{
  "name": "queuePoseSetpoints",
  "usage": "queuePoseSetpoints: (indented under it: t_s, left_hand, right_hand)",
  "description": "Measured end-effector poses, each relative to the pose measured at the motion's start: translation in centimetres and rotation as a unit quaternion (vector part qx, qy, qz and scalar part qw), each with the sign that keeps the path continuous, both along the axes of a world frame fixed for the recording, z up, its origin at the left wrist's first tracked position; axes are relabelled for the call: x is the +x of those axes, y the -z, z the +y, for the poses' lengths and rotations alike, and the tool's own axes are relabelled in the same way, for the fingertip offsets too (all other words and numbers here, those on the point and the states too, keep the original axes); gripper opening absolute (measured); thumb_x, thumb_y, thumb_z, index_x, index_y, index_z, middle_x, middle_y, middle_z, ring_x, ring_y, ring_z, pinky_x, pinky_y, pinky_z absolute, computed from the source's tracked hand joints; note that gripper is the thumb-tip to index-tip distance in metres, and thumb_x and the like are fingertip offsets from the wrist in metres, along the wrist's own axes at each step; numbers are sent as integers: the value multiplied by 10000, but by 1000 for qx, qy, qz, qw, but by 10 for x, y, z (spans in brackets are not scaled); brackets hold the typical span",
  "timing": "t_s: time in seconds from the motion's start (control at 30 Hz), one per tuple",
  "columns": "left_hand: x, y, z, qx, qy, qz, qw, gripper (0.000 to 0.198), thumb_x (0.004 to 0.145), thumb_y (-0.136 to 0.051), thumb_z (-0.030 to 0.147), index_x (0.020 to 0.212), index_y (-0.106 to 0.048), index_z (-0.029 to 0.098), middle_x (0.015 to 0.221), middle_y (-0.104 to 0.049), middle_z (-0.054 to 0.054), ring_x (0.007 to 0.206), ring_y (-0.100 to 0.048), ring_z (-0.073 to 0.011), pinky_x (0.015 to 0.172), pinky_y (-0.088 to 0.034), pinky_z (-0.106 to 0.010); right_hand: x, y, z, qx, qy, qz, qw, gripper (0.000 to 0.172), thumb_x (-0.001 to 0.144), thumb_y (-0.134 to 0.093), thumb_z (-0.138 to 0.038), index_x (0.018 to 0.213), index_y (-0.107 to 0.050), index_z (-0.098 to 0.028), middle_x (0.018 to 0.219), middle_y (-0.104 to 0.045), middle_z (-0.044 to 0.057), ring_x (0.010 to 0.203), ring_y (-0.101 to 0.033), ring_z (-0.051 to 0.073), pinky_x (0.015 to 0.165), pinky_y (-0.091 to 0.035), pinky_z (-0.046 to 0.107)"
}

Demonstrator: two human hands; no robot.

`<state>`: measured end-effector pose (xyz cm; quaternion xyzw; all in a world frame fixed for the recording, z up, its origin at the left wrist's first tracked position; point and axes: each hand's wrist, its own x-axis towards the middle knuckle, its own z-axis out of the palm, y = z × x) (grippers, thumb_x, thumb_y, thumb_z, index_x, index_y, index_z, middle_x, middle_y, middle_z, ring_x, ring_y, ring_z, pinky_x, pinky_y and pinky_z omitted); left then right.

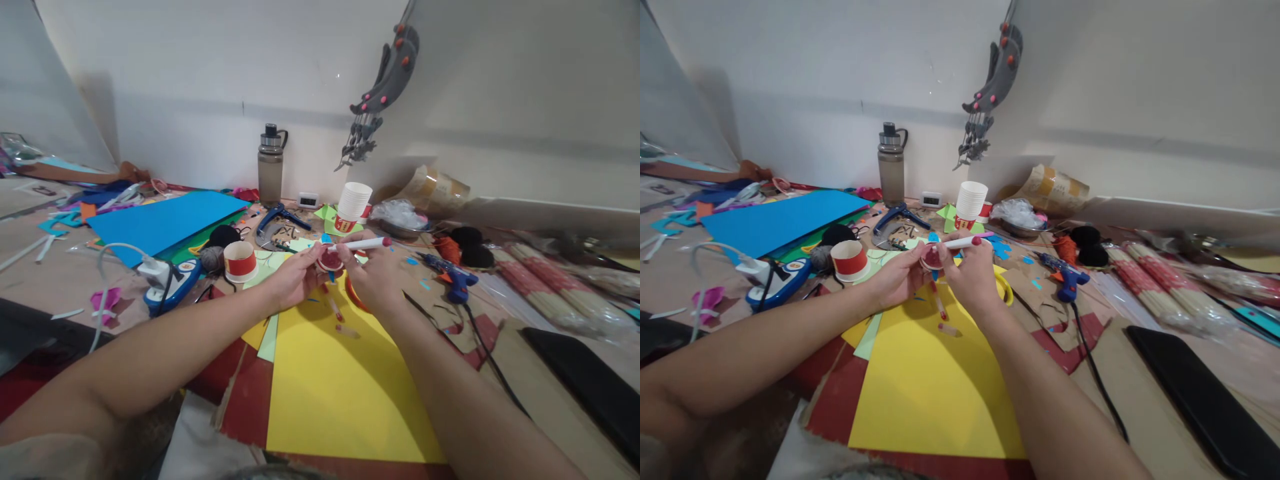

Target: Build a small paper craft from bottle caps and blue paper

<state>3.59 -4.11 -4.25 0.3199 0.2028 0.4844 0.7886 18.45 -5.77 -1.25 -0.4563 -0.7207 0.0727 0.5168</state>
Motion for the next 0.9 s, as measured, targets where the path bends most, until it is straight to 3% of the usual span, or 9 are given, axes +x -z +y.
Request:
queuePoseSetpoints:
  t_s: [0.13, 0.37, 0.5, 0.67, 0.9]
  left_hand:
    - [-2, 2, 5, 1, -34, 13, 999, 204, 931, -554, 264, 974, -706, 134, 965, -734, -68, 810, -675, -121, 825, -546, -255]
    - [-1, -3, 2, 1, -33, -3, 999, 269, 959, -499, 279, 944, -713, 117, 938, -738, -78, 791, -679, -116, 814, -548, -239]
    - [-1, -5, 1, -12, -38, 9, 999, 239, 946, -526, 268, 973, -710, 118, 967, -740, -83, 808, -688, -125, 841, -555, -261]
    - [-2, -2, 3, 1, -38, -16, 999, 239, 944, -532, 278, 964, -711, 121, 978, -738, -83, 829, -686, -125, 842, -559, -262]
    - [-4, 0, 4, -6, -45, 14, 999, 227, 934, -549, 286, 999, -708, 137, 1005, -738, -85, 841, -695, -131, 889, -540, -275]
  right_hand:
    - [6, -3, 1, 13, 67, -43, 997, 207, 849, -545, -403, 749, -584, -225, 717, -665, 48, 664, -614, 215, 696, -452, 376]
    - [1, -4, -2, -32, -2, 14, 999, 158, 843, -550, -337, 732, -567, -226, 647, -641, 12, 622, -602, 181, 612, -440, 302]
    - [3, -3, -2, -20, 53, 14, 998, 160, 847, -560, -350, 754, -574, -219, 658, -643, 16, 632, -597, 182, 619, -430, 303]
    - [1, -3, -2, -31, -2, 20, 999, 176, 843, -554, -337, 710, -567, -222, 634, -642, 13, 608, -607, 181, 620, -442, 306]
    - [3, -5, -2, -8, 49, -9, 999, 174, 850, -553, -343, 716, -560, -233, 646, -637, 16, 622, -595, 190, 622, -432, 320]
